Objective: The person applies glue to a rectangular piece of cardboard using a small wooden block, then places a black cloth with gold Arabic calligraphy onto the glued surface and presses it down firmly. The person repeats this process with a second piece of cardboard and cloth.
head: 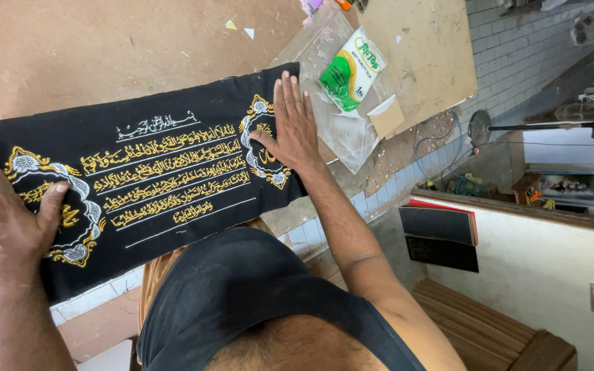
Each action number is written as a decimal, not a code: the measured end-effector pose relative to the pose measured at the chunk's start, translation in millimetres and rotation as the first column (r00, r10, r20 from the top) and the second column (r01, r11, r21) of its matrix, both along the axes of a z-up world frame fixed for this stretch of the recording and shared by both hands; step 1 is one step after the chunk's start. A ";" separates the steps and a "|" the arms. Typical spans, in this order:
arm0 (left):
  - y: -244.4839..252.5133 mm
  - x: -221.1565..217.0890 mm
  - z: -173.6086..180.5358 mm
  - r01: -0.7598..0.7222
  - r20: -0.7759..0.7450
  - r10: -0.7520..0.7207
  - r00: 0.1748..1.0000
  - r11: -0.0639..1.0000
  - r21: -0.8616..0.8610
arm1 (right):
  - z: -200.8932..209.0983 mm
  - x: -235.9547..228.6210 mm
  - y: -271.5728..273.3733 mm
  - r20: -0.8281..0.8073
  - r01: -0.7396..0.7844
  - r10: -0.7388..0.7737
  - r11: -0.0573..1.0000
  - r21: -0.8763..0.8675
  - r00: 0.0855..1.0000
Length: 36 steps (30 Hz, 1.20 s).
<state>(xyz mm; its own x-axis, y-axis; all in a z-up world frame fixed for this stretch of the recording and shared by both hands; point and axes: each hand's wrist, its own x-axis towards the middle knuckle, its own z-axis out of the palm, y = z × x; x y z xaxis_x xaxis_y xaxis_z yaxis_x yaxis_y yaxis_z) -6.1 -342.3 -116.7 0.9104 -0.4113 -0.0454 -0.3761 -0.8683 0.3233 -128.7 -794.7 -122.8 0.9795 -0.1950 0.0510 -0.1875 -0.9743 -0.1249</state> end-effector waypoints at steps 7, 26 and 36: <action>12.6 5.0 -17.6 -0.092 0.311 -0.106 0.944 0.824 0.559 | 3.8 1.0 -1.8 -0.103 0.050 -0.053 0.998 -0.031 0.993; 5.6 5.4 -9.4 -0.194 0.503 -0.248 0.828 0.715 0.672 | -5.6 -14.3 -20.1 0.125 0.062 -0.086 0.980 0.190 0.988; -29.0 -35.0 53.7 -0.194 -0.290 0.137 0.947 0.965 -0.177 | -26.3 -108.8 -22.3 -0.112 0.564 -0.614 0.616 0.550 0.781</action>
